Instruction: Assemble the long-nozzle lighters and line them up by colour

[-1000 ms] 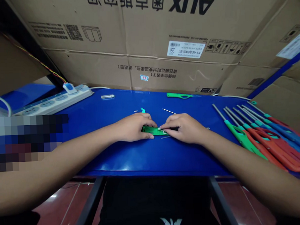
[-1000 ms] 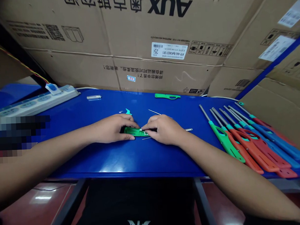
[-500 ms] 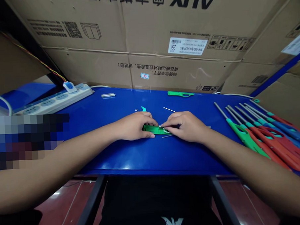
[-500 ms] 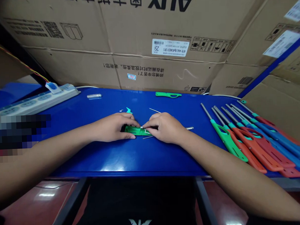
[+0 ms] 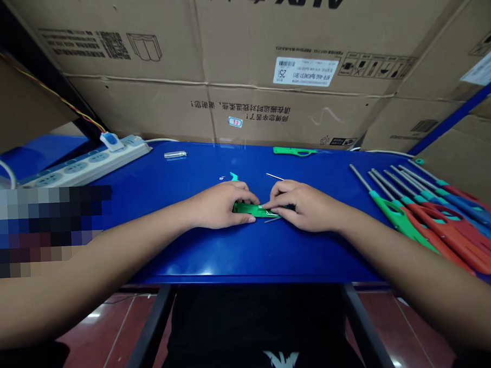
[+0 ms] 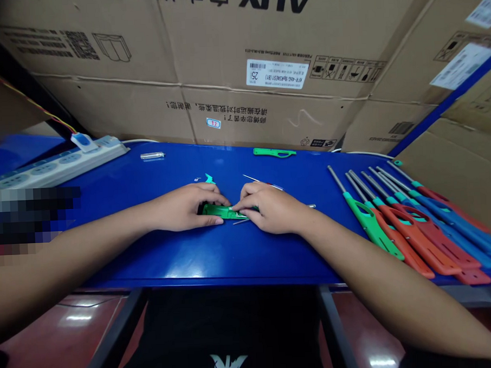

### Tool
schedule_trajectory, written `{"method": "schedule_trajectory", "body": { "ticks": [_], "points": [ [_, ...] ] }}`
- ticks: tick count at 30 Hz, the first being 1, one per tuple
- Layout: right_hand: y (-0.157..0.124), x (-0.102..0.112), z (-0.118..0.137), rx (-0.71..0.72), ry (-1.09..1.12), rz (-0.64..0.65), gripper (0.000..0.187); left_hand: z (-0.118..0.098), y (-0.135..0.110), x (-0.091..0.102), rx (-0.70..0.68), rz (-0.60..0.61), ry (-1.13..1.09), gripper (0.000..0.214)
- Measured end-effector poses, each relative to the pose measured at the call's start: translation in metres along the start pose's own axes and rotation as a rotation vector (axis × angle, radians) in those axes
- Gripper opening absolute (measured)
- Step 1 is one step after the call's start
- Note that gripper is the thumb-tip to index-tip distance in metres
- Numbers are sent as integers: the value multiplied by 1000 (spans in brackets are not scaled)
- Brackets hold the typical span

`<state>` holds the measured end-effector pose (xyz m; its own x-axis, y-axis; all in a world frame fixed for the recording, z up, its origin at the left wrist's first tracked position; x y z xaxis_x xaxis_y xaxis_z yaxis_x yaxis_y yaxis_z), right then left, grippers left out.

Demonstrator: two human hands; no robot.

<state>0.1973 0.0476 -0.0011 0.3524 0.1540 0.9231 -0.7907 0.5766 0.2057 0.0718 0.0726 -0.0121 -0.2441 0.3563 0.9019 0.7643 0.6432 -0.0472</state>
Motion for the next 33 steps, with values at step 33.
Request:
{"method": "schedule_trajectory", "body": {
  "ticks": [33],
  "points": [
    [-26, 3, -3, -258, -40, 51, 5, -27, -1, -11, -151, -73, -107, 20]
  ]
}}
Point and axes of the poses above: each hand's wrist, its own y-axis towards the middle knuckle, its own x-axis out of the back of the hand, z = x × y, the point moved 8 cm from there along y, towards the middle knuckle, and after that the axes turned 7 degrees about x, right-handed, at the moved point
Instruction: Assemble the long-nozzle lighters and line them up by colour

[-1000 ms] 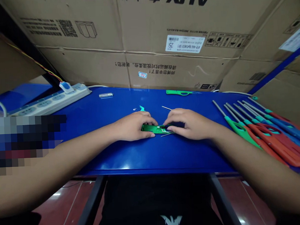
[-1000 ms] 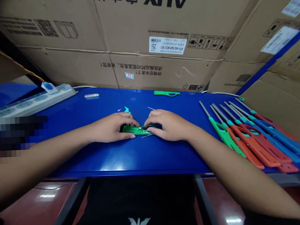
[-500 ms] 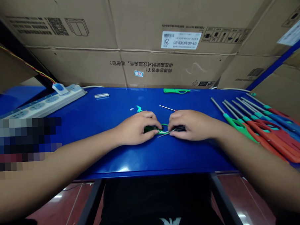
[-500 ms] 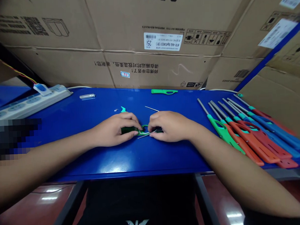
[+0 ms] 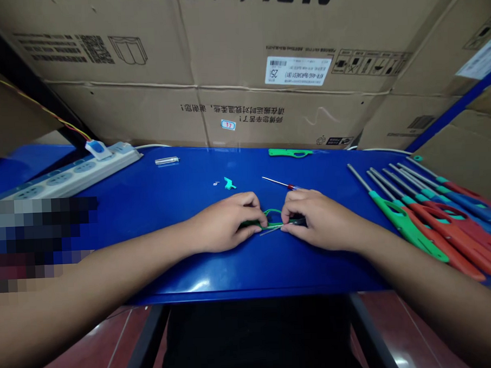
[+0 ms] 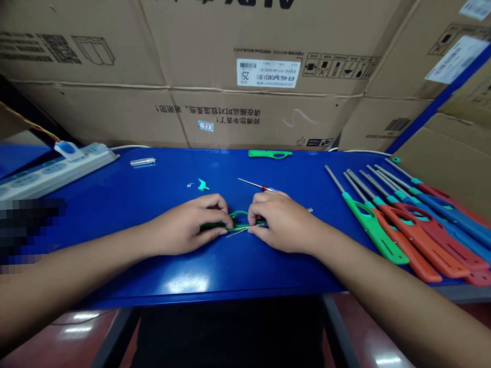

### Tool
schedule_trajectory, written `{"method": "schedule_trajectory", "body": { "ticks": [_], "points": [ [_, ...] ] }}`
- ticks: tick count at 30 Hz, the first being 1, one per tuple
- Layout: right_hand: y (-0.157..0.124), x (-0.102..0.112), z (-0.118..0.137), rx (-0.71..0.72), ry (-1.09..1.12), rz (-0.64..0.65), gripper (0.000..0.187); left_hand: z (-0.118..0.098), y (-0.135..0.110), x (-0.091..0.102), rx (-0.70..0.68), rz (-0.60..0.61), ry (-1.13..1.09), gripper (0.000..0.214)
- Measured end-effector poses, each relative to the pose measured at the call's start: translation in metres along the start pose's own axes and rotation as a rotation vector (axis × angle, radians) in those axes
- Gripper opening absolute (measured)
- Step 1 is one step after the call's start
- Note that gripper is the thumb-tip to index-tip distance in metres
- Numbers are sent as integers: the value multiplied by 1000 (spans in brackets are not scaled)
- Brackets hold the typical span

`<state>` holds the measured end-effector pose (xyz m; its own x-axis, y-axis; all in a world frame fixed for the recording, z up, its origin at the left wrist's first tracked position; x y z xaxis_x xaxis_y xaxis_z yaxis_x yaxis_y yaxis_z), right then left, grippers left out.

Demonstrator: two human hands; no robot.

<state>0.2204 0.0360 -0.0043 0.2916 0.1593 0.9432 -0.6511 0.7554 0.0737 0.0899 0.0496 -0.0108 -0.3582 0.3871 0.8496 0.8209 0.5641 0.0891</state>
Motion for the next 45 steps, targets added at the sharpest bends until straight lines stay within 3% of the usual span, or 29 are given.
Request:
{"method": "schedule_trajectory", "body": {
  "ticks": [12, 22, 28, 35, 39, 45],
  "points": [
    [-10, 2, 13, 123, -162, -87, 18, -1, -2, 3, -58, -18, 19, 21],
    [-3, 0, -2, 136, 113, -146, 8, 12, 3, 8, -121, 26, -93, 21],
    [-3, 1, -6, 87, 171, -188, 8, 7, 2, 8, -112, 31, -58, 23],
    [-3, 2, -7, 124, 169, -155, 8, 9, 8, 8, 6, -97, -111, 10],
    [-10, 12, -16, 102, 154, -109, 21, 8, 8, 10, 23, -145, -105, 10],
    [-13, 19, -18, 127, 147, -28, 15, 1, 7, 9, -4, -125, -62, 11]
  ]
}}
Point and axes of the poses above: each hand's wrist, its own y-axis towards the middle knuckle, its own x-axis out of the back of the hand, z = x × y, the point moved 8 cm from there along y, towards the middle knuckle, and after that the axes turned 7 degrees about x, right-handed, at the moved point
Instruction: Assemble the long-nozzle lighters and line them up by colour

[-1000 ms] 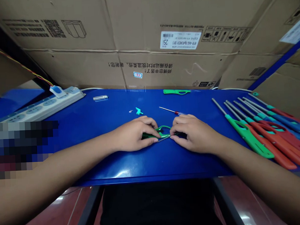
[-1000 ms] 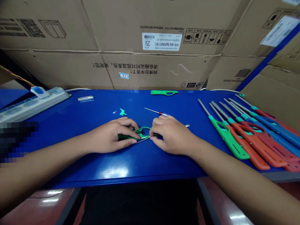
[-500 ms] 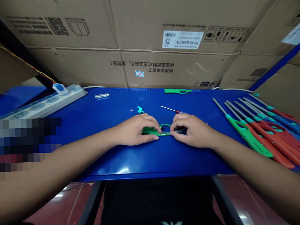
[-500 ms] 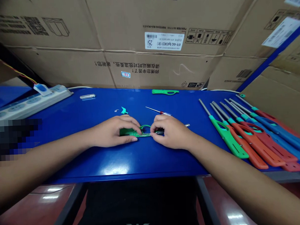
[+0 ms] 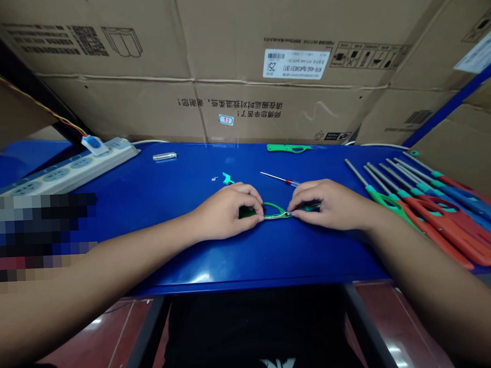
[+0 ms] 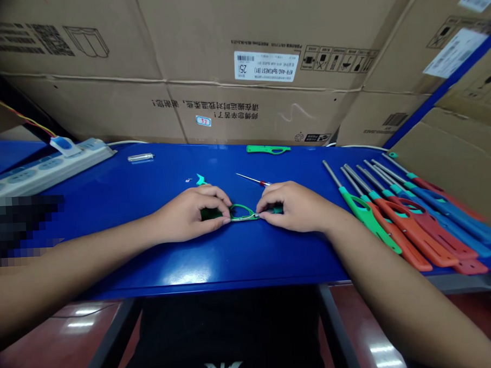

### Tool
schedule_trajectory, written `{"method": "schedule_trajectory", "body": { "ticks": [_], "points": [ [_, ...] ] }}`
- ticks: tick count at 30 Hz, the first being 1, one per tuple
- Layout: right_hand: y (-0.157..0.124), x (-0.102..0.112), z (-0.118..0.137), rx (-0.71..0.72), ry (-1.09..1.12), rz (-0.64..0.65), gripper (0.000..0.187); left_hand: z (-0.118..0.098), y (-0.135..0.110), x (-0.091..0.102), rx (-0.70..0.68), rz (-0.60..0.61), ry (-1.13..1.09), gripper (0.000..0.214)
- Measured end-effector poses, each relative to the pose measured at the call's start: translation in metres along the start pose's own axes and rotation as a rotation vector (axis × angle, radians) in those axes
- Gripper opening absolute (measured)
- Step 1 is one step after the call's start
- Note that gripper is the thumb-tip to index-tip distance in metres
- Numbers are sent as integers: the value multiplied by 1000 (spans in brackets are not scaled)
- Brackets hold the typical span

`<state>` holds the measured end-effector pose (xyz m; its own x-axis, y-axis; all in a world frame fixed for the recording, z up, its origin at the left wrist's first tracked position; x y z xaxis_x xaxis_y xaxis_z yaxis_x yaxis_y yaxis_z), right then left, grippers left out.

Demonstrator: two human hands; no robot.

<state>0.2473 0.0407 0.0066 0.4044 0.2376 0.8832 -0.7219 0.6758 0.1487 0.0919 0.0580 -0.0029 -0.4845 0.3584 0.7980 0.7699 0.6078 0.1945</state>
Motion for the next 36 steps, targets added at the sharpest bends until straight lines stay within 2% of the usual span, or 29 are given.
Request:
{"method": "schedule_trajectory", "body": {
  "ticks": [9, 16, 20, 28, 33, 36],
  "points": [
    [2, -5, 1, -35, -61, 41, 21, -4, -1, -6, -83, 40, -28, 11],
    [2, -5, -1, -32, -49, 23, 23, -5, 1, -6, -106, 35, -35, 11],
    [0, -6, -16, -165, 15, 15, 18, -2, 2, -7, -116, 37, -35, 10],
    [6, -12, -30, -289, 132, 130, 12, 0, 4, -9, -142, 49, -42, 10],
    [12, -13, -30, -270, 141, 209, 8, 0, 6, -9, -151, 52, -18, 11],
    [13, -12, -28, -233, 83, 203, 9, -8, 2, -6, -171, -9, 70, 12]
  ]
}}
Point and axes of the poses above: each hand's wrist, its own y-axis towards the middle knuckle, its own x-axis out of the back of the hand, z = x × y, the point moved 8 cm from there along y, towards the middle knuckle, and after that the axes turned 7 degrees about x, right-handed, at the moved point
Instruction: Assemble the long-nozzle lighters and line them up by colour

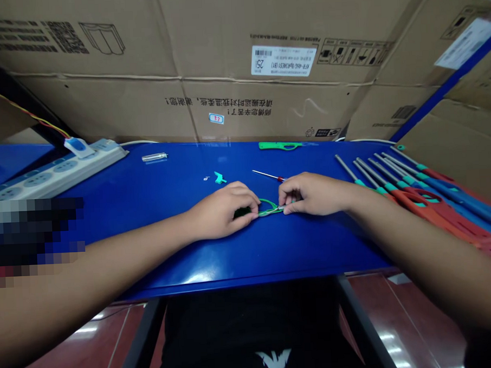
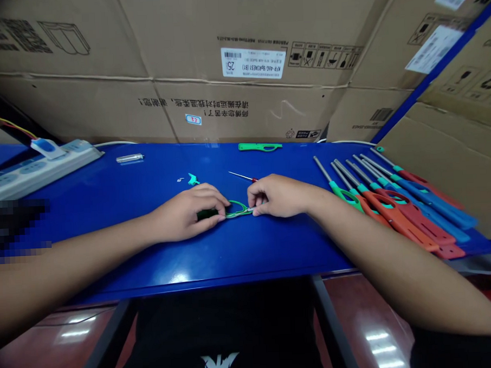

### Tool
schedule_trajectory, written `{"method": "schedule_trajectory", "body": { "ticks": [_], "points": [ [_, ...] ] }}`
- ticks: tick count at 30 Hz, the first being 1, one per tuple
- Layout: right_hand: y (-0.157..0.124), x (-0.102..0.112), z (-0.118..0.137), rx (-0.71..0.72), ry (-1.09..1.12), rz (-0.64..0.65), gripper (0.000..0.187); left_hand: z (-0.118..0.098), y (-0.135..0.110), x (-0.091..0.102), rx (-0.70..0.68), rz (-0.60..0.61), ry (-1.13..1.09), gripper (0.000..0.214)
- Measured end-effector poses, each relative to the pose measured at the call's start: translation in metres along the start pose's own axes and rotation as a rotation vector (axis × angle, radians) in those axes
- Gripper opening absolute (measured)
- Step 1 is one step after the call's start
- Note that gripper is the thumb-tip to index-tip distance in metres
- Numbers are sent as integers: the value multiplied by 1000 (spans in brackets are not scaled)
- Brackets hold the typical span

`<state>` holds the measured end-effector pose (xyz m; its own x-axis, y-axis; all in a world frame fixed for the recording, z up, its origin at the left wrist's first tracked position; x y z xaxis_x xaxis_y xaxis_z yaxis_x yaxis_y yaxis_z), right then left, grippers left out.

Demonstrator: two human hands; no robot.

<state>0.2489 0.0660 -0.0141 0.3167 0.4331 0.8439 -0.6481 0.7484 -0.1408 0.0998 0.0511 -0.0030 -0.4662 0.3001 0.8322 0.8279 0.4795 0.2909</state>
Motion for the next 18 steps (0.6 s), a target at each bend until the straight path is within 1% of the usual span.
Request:
{"method": "schedule_trajectory", "body": {
  "ticks": [2, 4, 8, 13, 16, 18],
  "points": [
    [-1, 2, 2, 32, -53, -44, 10, -8, -3, 2, 0, -49, 88, 13],
    [-2, 4, 5, 67, -87, -97, 10, -16, -7, 0, -6, -57, 164, 14],
    [-3, 3, 8, 135, -106, -150, 11, -26, -12, -12, -49, 3, 275, 18],
    [-6, 3, 15, 188, -167, -161, 14, -36, -15, -17, -130, 40, 383, 24],
    [-8, 6, 24, 220, -245, -126, 22, -41, -16, -10, -134, 38, 379, 29],
    [-9, 13, 32, 241, -284, -119, 28, -38, -14, 2, -115, 30, 336, 32]
  ]
}}
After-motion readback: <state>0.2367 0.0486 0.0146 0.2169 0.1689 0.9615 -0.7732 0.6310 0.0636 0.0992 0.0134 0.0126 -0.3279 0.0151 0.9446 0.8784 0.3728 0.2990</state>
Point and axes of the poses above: each hand's wrist, its own y-axis towards the middle knuckle, its own x-axis out of the back of the hand, z = x × y, the point moved 8 cm from there along y, towards the middle knuckle, and after that the axes turned 7 degrees about x, right-handed, at the moved point
